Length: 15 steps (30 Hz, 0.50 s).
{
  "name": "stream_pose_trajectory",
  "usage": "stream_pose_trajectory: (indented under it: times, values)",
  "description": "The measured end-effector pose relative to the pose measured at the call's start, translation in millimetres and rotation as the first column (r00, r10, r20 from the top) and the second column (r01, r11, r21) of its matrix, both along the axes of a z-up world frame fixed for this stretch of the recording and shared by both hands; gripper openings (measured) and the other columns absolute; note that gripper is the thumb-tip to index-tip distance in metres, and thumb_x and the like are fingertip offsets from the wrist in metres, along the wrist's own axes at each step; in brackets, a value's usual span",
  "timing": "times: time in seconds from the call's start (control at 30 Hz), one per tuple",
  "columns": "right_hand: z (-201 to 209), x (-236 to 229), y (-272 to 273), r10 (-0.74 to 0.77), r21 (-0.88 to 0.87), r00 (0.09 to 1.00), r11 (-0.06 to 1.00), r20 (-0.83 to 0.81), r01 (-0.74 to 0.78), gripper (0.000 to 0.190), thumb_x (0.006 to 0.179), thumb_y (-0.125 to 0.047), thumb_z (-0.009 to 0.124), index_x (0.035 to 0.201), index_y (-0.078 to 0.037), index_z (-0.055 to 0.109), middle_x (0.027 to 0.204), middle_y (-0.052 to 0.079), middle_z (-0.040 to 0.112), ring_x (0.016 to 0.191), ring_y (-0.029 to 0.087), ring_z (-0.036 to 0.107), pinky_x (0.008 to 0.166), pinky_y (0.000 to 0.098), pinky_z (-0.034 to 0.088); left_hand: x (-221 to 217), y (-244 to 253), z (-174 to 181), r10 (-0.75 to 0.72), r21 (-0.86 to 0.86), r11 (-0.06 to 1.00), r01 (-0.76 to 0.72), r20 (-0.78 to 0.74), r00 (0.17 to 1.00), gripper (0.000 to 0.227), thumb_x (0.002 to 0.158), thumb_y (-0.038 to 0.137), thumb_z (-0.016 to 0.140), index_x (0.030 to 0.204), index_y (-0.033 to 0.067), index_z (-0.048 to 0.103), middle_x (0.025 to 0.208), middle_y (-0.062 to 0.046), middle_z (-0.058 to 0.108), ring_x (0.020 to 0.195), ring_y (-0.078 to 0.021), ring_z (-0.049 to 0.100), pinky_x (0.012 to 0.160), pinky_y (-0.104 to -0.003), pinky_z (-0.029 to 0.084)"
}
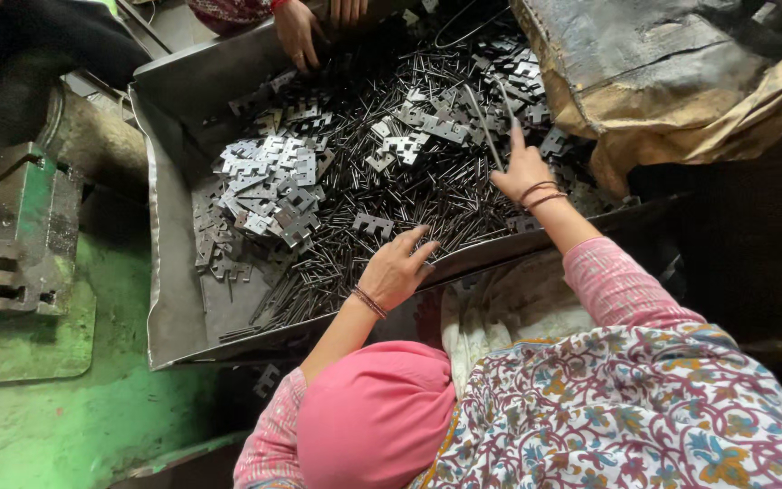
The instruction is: The person sorts small metal parts from a large bin by hand, picking up individual pieces and placing them into a separate pile. The task involves repetitive handling of metal components in a workshop setting.
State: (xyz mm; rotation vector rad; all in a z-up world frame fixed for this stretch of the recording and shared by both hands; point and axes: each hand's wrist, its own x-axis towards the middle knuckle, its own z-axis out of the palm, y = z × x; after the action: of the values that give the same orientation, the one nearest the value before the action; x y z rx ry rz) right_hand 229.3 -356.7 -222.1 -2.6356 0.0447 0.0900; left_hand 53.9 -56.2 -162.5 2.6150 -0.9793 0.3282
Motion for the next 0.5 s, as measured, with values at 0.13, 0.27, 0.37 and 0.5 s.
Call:
stream_pose_trajectory:
  times: [0.13, 0.27, 0.37, 0.5]
  values:
    - [-51.9, 41.4, -48.7, -0.149, -0.152, 0.989, 0.977, 0.026, 0.151, 0.100, 0.083, -0.031, 0.074, 0.162, -0.004, 0.020, 0.140, 0.035, 0.053, 0.107, 0.052, 0.065, 0.092, 0.0565, 0.054, -7.8, 8.2, -31.8, 0.107, 0.088, 0.992, -0.088, -0.236, 0.966, 0.059, 0.095, 0.048, 0.063, 0.141, 0.0133, 0.053, 0.147, -0.019, 0.050, 0.127, -0.0377, 0.054, 0.103, -0.047, 0.044]
    - [-91.1, 84.7, -94.1, -0.253, -0.128, 0.963, 0.962, -0.091, 0.241, 0.054, 0.098, -0.030, 0.060, 0.142, 0.001, 0.059, 0.145, 0.032, 0.057, 0.132, 0.046, 0.058, 0.112, 0.0525, 0.046, -9.4, 9.8, -45.8, 0.135, 0.078, 0.990, -0.116, -0.321, 0.938, 0.060, 0.096, 0.050, 0.061, 0.142, 0.0127, 0.053, 0.146, -0.019, 0.053, 0.125, -0.0370, 0.056, 0.103, -0.048, 0.045]
    - [-109.6, 105.1, -113.3, -0.260, -0.154, 0.965, 0.955, -0.033, 0.253, 0.055, 0.095, -0.025, 0.058, 0.141, 0.005, 0.057, 0.148, 0.032, 0.052, 0.135, 0.045, 0.053, 0.112, 0.0508, 0.041, -12.0, 11.3, -49.5, 0.139, 0.070, 0.990, -0.123, -0.328, 0.934, 0.058, 0.096, 0.048, 0.062, 0.138, 0.0100, 0.057, 0.143, -0.019, 0.055, 0.122, -0.0361, 0.057, 0.100, -0.047, 0.047]
    - [-124.0, 121.0, -106.9, -0.298, -0.145, 0.953, 0.947, -0.051, 0.288, 0.064, 0.088, -0.025, 0.063, 0.142, 0.008, 0.051, 0.148, 0.033, 0.047, 0.135, 0.046, 0.048, 0.110, 0.0497, 0.039, -9.5, 11.0, -48.1, 0.149, 0.034, 0.989, -0.147, -0.357, 0.922, 0.051, 0.096, 0.044, 0.064, 0.129, 0.0056, 0.062, 0.135, -0.018, 0.059, 0.116, -0.0353, 0.059, 0.097, -0.045, 0.049]
